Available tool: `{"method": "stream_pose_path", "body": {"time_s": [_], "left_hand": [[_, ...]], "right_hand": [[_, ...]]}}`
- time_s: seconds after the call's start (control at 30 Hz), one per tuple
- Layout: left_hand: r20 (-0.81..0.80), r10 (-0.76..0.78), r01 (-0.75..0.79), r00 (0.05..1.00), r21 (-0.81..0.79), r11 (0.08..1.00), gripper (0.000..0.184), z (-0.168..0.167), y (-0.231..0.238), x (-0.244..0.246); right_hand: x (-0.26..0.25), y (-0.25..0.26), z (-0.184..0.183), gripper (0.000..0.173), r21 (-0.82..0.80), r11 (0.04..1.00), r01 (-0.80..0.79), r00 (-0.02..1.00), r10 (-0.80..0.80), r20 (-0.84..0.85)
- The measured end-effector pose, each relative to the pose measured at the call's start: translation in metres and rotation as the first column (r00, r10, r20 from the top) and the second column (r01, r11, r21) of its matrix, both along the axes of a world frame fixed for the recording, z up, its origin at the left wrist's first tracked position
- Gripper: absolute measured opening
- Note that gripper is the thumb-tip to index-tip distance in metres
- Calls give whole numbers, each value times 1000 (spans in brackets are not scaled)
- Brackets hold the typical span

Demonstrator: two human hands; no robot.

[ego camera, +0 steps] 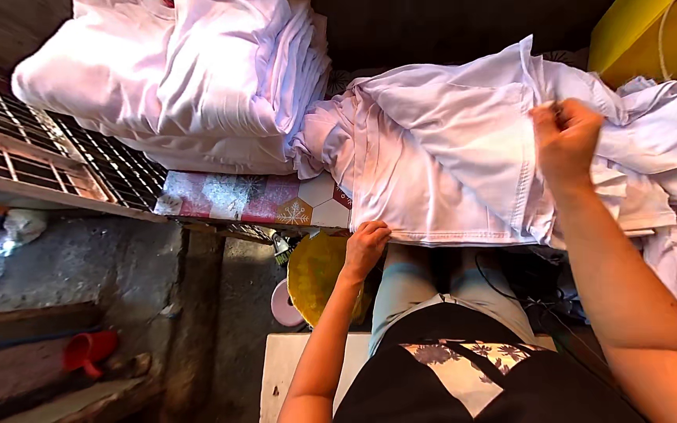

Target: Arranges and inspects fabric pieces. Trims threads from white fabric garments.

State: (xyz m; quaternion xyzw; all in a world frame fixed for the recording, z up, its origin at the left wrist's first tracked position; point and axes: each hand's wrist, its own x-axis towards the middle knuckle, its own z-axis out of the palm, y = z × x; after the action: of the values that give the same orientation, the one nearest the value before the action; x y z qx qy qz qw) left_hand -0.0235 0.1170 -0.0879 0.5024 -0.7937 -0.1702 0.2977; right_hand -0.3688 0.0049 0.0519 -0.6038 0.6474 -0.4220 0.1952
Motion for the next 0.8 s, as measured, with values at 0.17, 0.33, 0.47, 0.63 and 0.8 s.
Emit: {"method": "stream_pose_path", "body": {"time_s": [0.17, 0.33, 0.47, 0.63, 0.8], "left_hand": [[-17, -38, 37, 999, -76, 996, 14, 3, -3, 2], [-86, 75, -78, 993, -33, 996, 13, 35, -3, -14], [86, 210, -210, 974, -11, 978, 28, 32, -13, -18], [-605, 442, -161, 662, 461, 873, 34, 75, -21, -14], [-715, 436, 98, 546, 572, 814, 17, 98, -31, -29]], "right_hand": [[69, 63, -64, 21, 116, 929, -351, 922, 321, 215], [123, 86, -108, 31, 182, 859, -479, 877, 478, 54], [97, 68, -66, 9, 217, 844, -490, 870, 458, 181], [30, 20, -11, 22, 143, 743, -654, 661, 469, 586], [32, -15, -15, 30, 334, 930, -152, 988, 137, 69]]}}
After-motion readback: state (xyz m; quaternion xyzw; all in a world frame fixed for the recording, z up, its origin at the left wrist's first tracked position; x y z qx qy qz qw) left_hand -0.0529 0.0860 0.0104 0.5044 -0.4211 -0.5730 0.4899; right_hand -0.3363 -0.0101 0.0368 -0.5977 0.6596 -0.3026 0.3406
